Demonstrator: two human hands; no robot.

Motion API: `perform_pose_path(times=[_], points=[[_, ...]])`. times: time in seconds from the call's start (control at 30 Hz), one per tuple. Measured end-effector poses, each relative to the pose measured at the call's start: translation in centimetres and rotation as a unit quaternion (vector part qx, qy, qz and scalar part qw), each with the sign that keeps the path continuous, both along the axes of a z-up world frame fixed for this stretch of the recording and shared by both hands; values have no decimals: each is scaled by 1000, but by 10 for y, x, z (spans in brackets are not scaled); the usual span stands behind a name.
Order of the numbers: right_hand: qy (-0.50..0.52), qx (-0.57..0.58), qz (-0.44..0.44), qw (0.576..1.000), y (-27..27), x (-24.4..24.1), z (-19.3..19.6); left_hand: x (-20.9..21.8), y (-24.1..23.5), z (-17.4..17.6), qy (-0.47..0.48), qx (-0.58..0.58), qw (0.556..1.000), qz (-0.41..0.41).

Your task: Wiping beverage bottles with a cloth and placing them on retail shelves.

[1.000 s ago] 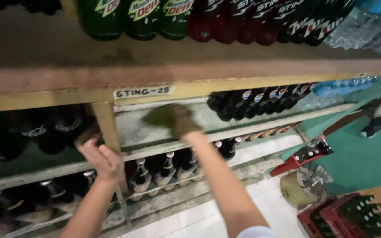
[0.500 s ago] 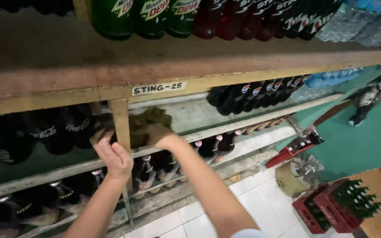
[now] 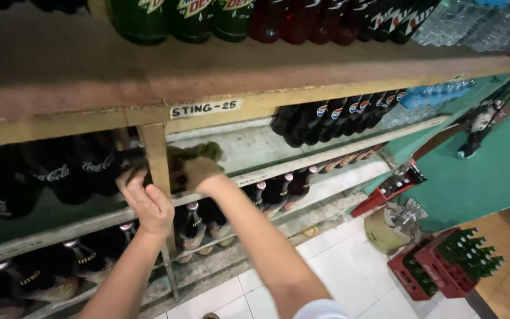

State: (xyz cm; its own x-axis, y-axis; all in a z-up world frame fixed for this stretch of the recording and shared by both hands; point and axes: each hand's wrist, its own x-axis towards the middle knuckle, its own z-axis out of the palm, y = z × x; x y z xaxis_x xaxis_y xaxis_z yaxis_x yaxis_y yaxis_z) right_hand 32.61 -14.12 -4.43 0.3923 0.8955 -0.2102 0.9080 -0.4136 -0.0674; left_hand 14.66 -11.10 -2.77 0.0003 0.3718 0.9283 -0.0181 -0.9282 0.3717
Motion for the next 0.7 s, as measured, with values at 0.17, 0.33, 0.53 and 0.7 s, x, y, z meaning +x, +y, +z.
perform_pose_path(times=[0.17,0.33,0.53,0.7], points=[[-87,-32,-25,995,-81,159,-31,-5,4,-7,22,15,999,22],[-95,-36,-210,972,-99,190,-4,-16,-3,5,60,6,998,8],[-85,17,-58,994,6,-11,30,-21,-13,12,65,-31,997,-32],[407,314,-8,857,-36,-8,40,-32,-20,20,68,-59,995,-39]])
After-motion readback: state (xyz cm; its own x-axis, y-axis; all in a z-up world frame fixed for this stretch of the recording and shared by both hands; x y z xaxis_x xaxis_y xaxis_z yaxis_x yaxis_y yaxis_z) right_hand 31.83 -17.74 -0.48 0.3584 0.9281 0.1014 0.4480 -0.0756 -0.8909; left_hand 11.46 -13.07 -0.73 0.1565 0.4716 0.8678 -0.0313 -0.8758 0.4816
